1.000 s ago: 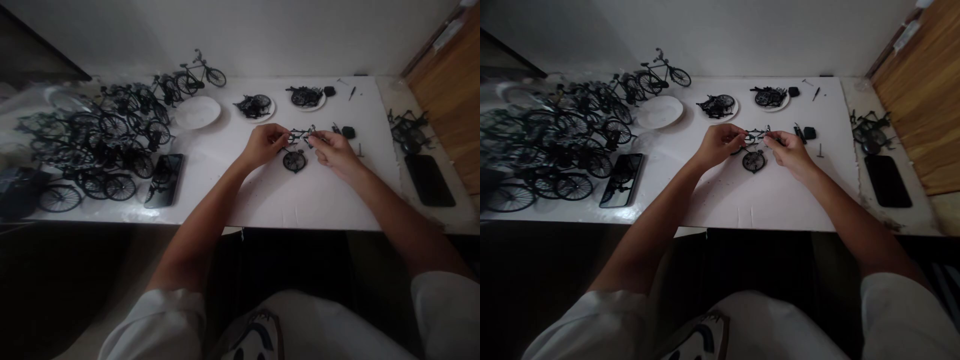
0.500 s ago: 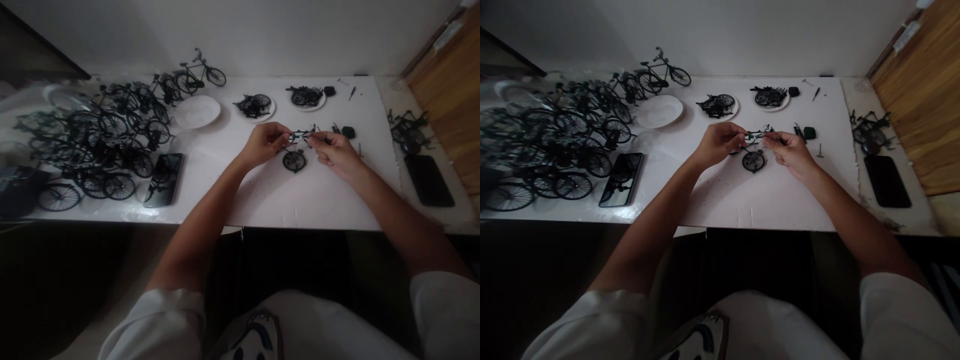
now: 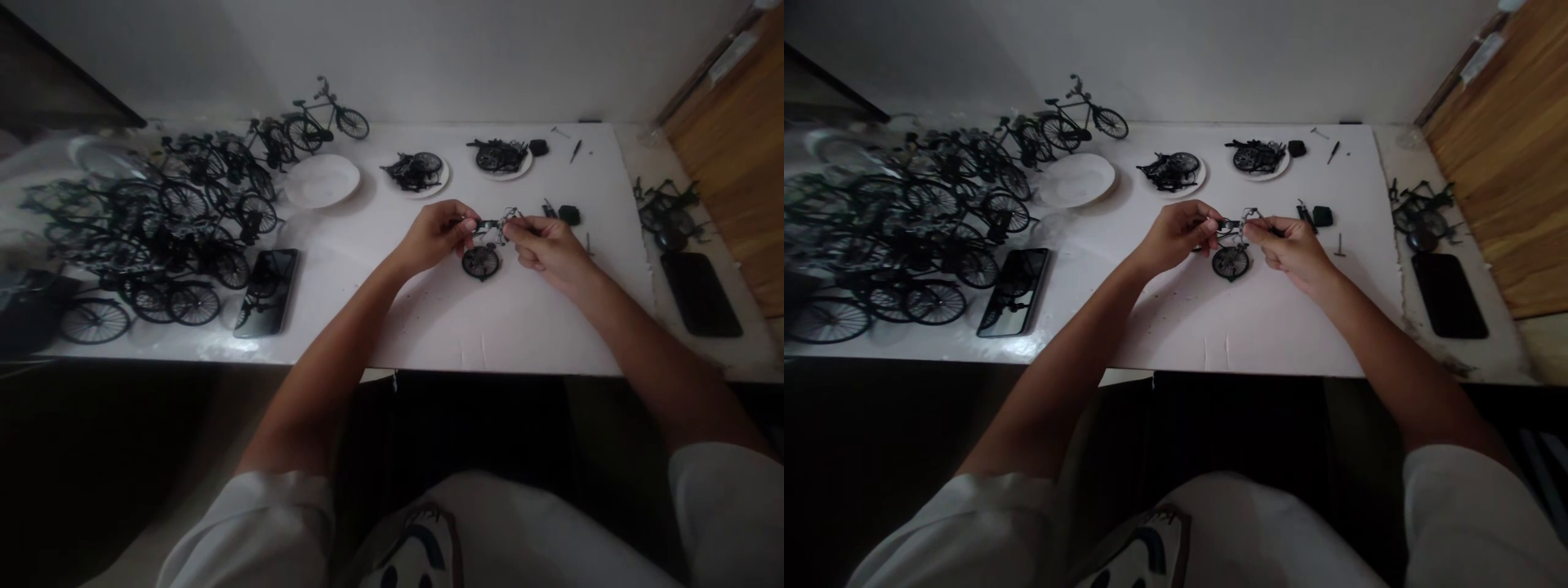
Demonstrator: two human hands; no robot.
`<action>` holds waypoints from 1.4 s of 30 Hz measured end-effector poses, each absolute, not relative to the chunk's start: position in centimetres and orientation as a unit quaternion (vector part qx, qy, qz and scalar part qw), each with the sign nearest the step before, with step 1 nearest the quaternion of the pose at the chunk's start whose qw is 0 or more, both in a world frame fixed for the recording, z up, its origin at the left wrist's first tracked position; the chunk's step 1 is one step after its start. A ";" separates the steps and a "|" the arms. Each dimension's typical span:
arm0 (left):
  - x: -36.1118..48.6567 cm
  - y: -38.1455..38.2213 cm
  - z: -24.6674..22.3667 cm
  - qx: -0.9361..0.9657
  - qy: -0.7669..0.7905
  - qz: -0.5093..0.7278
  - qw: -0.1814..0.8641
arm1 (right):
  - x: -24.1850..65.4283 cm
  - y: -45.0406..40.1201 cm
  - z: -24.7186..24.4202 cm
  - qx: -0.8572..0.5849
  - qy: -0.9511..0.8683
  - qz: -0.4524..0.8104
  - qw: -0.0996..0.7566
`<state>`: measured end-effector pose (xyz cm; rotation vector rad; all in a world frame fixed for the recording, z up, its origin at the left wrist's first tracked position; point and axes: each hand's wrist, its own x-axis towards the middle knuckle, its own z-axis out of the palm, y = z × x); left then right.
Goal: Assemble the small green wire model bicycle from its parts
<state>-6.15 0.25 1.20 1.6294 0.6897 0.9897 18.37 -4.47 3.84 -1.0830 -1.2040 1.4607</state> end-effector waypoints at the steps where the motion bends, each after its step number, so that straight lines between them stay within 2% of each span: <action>1: -6.2 0.2 1.2 0.679 0.286 0.415 0.533 | 18.3 -4.5 3.9 -0.436 -0.490 0.599 0.460; 11: -5.7 -0.5 1.7 0.620 0.308 0.407 0.595 | 18.4 -4.8 4.2 -0.418 -0.502 0.628 0.423; 24: -4.7 -0.8 0.7 0.581 0.273 0.439 0.628 | 17.4 -5.2 3.7 -0.429 -0.503 0.575 0.482; 36: -4.8 -0.8 0.4 0.589 0.272 0.429 0.629 | 17.4 -5.2 3.3 -0.441 -0.542 0.539 0.470; 42: -4.5 -0.6 0.4 0.569 0.213 0.443 0.659 | 17.0 -5.4 3.5 -0.447 -0.573 0.460 0.509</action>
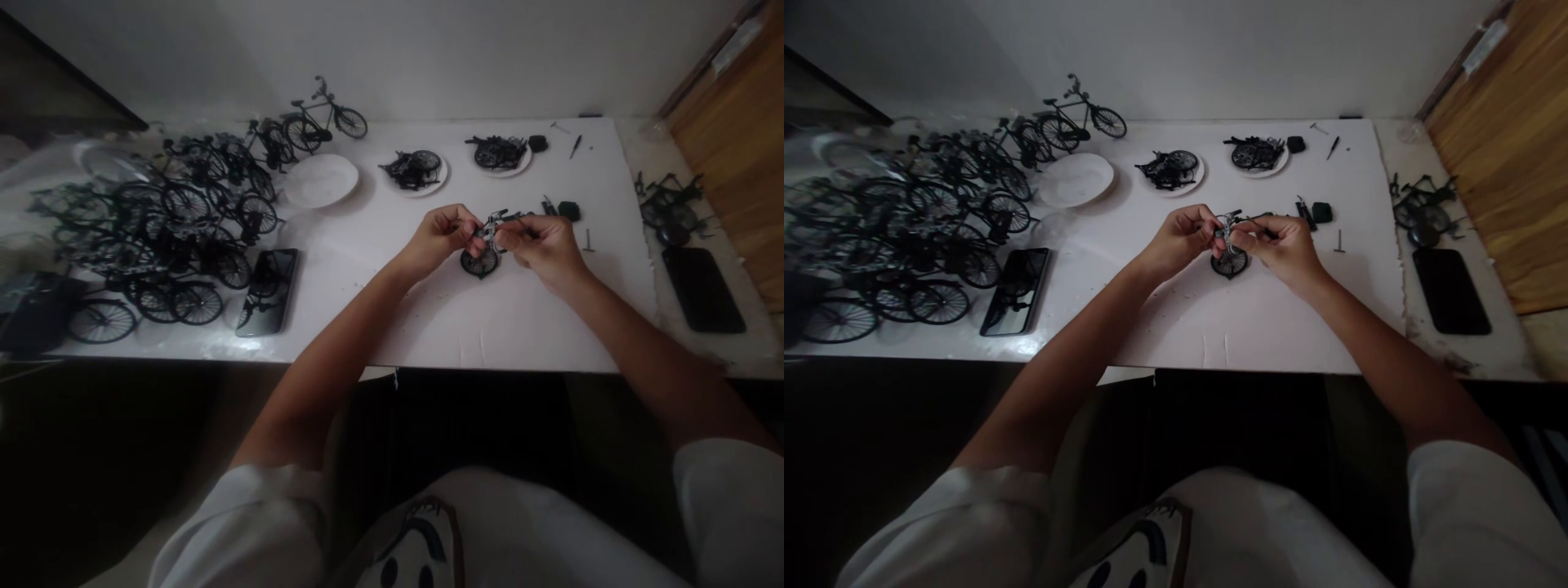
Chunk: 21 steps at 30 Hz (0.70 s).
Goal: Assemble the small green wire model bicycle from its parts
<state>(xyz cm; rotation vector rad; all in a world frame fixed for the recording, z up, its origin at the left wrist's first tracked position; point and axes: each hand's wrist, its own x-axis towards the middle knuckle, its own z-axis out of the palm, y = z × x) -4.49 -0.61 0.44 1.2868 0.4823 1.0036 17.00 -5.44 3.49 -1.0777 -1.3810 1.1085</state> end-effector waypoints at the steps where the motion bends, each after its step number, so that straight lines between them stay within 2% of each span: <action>1: -4.5 -0.6 0.6 0.564 0.206 0.447 0.663 | 17.0 -5.6 3.6 -0.447 -0.585 0.435 0.518; 7: -4.9 -0.5 1.2 0.545 0.224 0.456 0.667 | 17.7 -6.0 3.6 -0.457 -0.640 0.263 0.559; 15: -5.4 0.1 0.8 0.551 0.219 0.459 0.662 | 17.8 -5.1 3.1 -0.439 -0.664 0.233 0.559; 21: -5.1 -0.3 1.6 0.546 0.304 0.463 0.628 | 17.8 -5.2 3.5 -0.468 -0.657 0.205 0.554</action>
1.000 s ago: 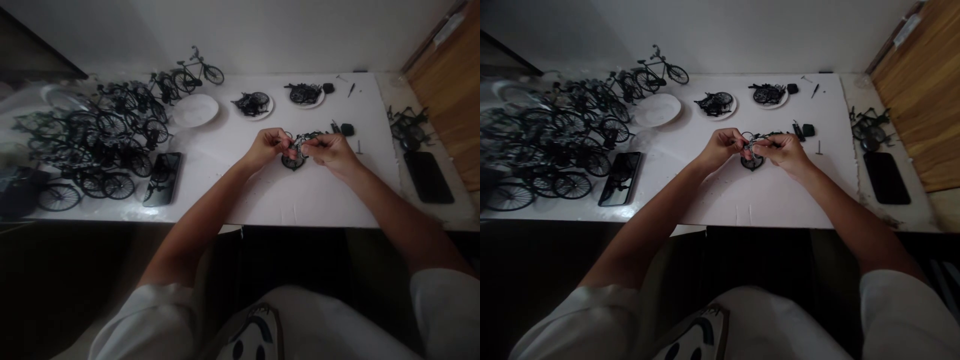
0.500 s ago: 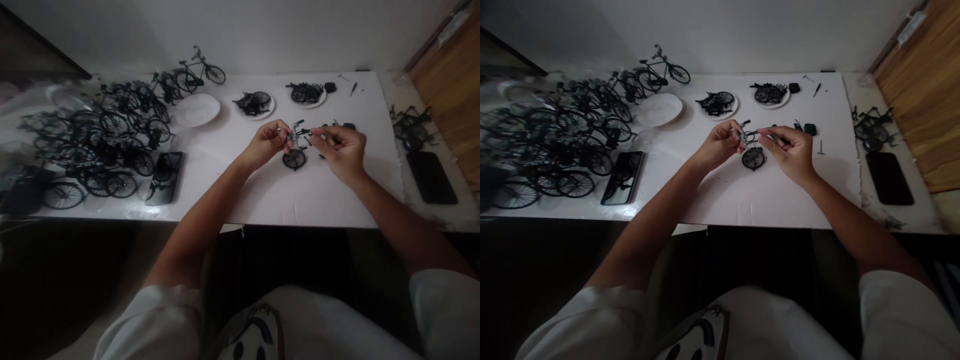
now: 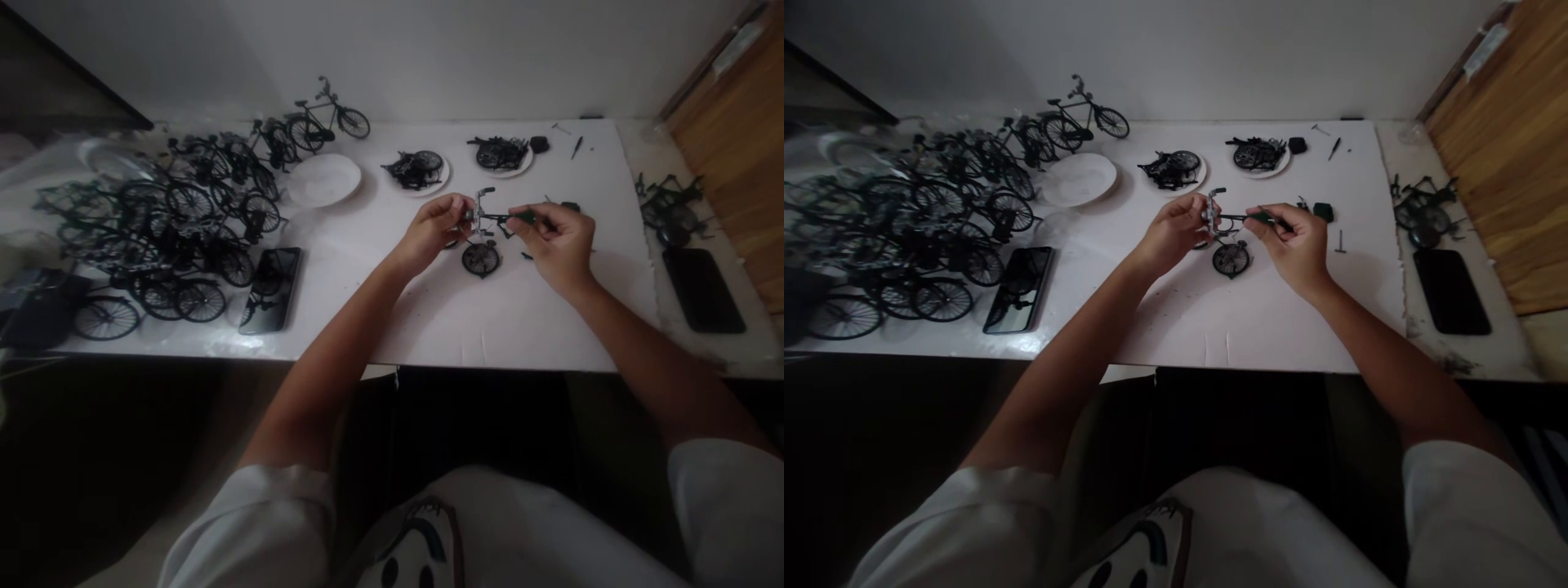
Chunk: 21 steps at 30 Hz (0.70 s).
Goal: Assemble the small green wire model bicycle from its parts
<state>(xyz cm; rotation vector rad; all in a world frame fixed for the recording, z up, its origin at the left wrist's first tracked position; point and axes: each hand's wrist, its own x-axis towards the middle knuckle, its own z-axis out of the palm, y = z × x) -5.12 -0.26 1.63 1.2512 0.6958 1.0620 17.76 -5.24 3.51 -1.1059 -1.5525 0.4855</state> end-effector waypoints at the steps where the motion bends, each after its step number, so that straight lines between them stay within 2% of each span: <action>1: -5.1 -0.3 1.7 0.549 0.312 0.463 0.622 | 17.8 -5.3 3.6 -0.475 -0.653 0.205 0.553; 11: -4.5 -1.2 1.8 0.614 0.300 0.474 0.555 | 17.1 -5.9 4.3 -0.482 -0.636 0.279 0.533; 21: -4.2 -1.2 2.1 0.590 0.315 0.463 0.581 | 16.7 -6.1 4.3 -0.479 -0.642 0.295 0.522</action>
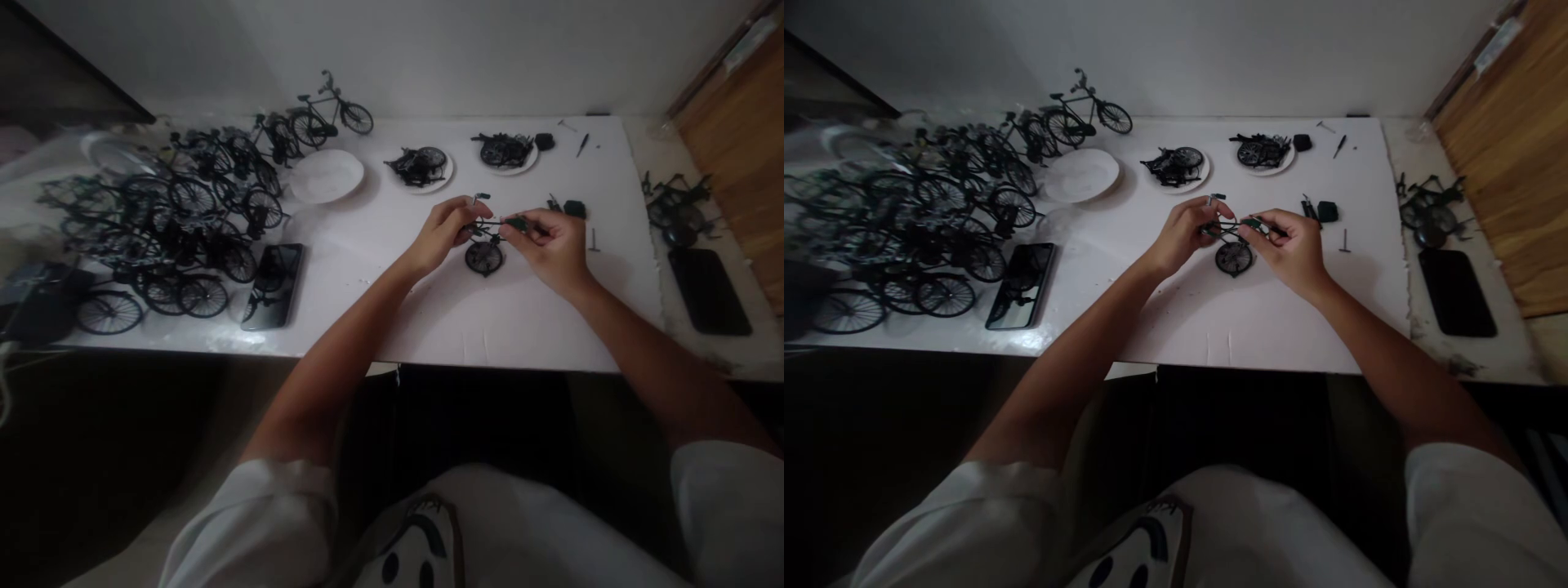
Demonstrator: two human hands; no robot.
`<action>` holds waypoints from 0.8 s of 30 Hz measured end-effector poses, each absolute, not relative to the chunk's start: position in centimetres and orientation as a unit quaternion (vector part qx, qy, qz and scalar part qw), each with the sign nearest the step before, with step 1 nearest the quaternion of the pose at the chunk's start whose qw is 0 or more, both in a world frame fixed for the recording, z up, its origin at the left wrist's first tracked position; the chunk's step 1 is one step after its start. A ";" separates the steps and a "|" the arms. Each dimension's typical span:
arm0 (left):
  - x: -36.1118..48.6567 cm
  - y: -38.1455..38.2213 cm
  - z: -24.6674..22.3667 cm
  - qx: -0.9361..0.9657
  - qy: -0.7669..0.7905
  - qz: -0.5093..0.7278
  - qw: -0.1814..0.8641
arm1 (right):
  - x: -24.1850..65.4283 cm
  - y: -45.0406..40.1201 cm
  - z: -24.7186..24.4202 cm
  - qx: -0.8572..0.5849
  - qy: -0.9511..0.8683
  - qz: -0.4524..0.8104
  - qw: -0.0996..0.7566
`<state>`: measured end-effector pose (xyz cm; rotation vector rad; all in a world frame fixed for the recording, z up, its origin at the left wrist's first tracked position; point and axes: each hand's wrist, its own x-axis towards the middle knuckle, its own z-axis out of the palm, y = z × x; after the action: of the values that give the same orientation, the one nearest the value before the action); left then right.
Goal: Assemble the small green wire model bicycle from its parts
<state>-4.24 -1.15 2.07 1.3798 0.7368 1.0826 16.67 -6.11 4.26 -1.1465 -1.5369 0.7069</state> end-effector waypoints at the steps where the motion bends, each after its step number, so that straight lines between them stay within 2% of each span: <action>1: -4.2 -1.1 2.0 0.587 0.317 0.464 0.584 | 16.6 -6.2 4.4 -0.480 -0.641 0.298 0.521; 12: -4.2 -0.8 1.2 0.599 0.290 0.501 0.553 | 16.5 -6.5 4.6 -0.478 -0.637 0.301 0.524; 24: -4.2 -1.1 2.5 0.561 0.320 0.447 0.618 | 16.9 -6.0 4.0 -0.496 -0.636 0.277 0.522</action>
<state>-4.16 -1.09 2.47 1.2918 0.7371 1.0294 16.93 -5.98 4.05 -1.1883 -1.5234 0.6638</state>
